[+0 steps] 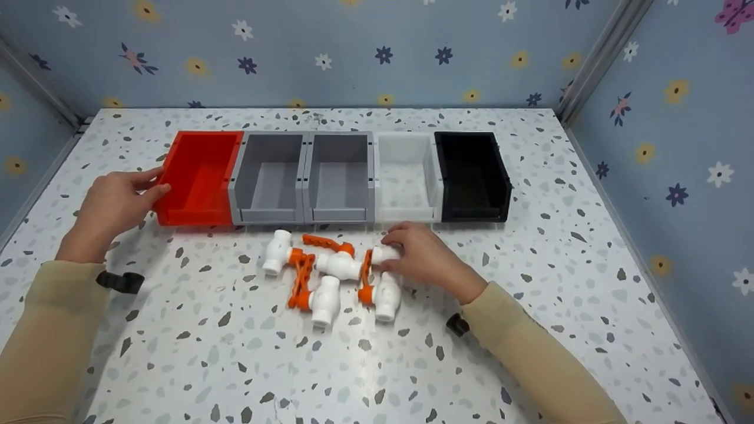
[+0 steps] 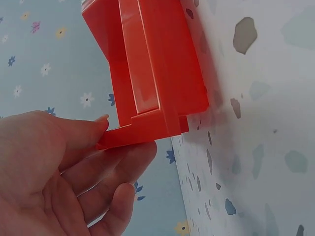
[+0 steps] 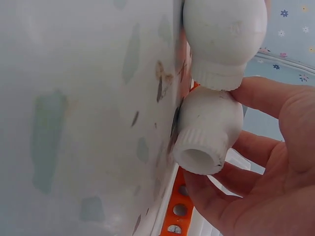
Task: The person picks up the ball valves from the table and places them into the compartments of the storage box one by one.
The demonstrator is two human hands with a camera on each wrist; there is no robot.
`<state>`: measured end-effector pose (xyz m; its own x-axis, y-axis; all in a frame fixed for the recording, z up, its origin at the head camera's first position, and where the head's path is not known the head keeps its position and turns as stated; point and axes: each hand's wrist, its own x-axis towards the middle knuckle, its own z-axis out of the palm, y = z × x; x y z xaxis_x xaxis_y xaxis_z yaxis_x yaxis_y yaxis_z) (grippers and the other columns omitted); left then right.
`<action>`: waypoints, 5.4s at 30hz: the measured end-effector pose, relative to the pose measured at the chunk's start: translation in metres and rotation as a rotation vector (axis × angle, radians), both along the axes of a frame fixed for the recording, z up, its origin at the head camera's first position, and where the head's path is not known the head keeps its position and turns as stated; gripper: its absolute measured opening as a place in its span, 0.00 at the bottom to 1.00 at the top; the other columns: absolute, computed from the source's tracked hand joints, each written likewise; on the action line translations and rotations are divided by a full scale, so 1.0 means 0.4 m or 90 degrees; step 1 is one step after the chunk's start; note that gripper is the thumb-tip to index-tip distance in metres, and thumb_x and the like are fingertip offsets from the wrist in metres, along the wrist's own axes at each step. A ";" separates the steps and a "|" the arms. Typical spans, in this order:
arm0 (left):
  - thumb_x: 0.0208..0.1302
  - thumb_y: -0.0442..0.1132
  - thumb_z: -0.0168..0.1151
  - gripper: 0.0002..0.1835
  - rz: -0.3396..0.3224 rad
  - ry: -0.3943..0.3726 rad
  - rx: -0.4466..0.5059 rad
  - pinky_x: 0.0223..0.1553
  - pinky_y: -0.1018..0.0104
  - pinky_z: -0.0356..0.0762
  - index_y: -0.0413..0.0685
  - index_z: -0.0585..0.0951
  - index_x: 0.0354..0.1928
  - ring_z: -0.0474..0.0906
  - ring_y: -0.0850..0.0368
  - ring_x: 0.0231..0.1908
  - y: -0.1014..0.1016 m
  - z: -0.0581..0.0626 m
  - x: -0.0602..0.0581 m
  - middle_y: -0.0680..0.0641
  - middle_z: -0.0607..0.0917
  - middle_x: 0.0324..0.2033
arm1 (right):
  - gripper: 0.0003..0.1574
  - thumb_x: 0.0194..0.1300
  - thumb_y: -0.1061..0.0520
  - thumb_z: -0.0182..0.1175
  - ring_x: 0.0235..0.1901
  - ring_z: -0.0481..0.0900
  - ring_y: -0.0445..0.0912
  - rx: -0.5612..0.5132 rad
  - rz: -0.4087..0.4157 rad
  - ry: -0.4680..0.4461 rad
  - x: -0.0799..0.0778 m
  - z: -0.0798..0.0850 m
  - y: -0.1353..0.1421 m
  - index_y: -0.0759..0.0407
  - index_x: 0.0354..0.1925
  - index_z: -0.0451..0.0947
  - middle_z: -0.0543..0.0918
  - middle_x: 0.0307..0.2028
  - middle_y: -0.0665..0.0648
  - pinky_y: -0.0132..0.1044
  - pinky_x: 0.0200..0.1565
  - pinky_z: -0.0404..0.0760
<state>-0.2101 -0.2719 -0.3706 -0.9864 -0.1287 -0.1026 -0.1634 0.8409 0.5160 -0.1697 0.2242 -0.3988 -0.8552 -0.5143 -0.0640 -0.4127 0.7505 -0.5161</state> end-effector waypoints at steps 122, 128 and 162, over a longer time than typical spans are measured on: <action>0.71 0.44 0.60 0.34 0.001 -0.003 -0.039 0.40 0.53 0.73 0.53 0.60 0.75 0.73 0.38 0.50 0.013 -0.007 -0.002 0.33 0.74 0.63 | 0.25 0.55 0.46 0.76 0.40 0.81 0.51 -0.031 -0.060 0.067 -0.021 0.074 0.065 0.58 0.48 0.87 0.82 0.52 0.59 0.46 0.42 0.80; 0.71 0.44 0.60 0.34 0.006 -0.021 -0.027 0.44 0.52 0.73 0.55 0.58 0.75 0.71 0.37 0.54 0.015 0.001 -0.003 0.34 0.73 0.64 | 0.26 0.56 0.45 0.75 0.41 0.81 0.49 -0.068 -0.080 0.087 -0.025 0.097 0.082 0.58 0.49 0.87 0.82 0.52 0.57 0.45 0.43 0.79; 0.72 0.43 0.59 0.34 0.002 -0.015 -0.030 0.45 0.52 0.71 0.55 0.58 0.75 0.71 0.38 0.53 0.020 0.001 -0.010 0.34 0.75 0.62 | 0.28 0.56 0.51 0.76 0.44 0.79 0.34 -0.217 -0.234 0.130 -0.069 0.167 0.157 0.62 0.52 0.85 0.79 0.57 0.57 0.20 0.44 0.76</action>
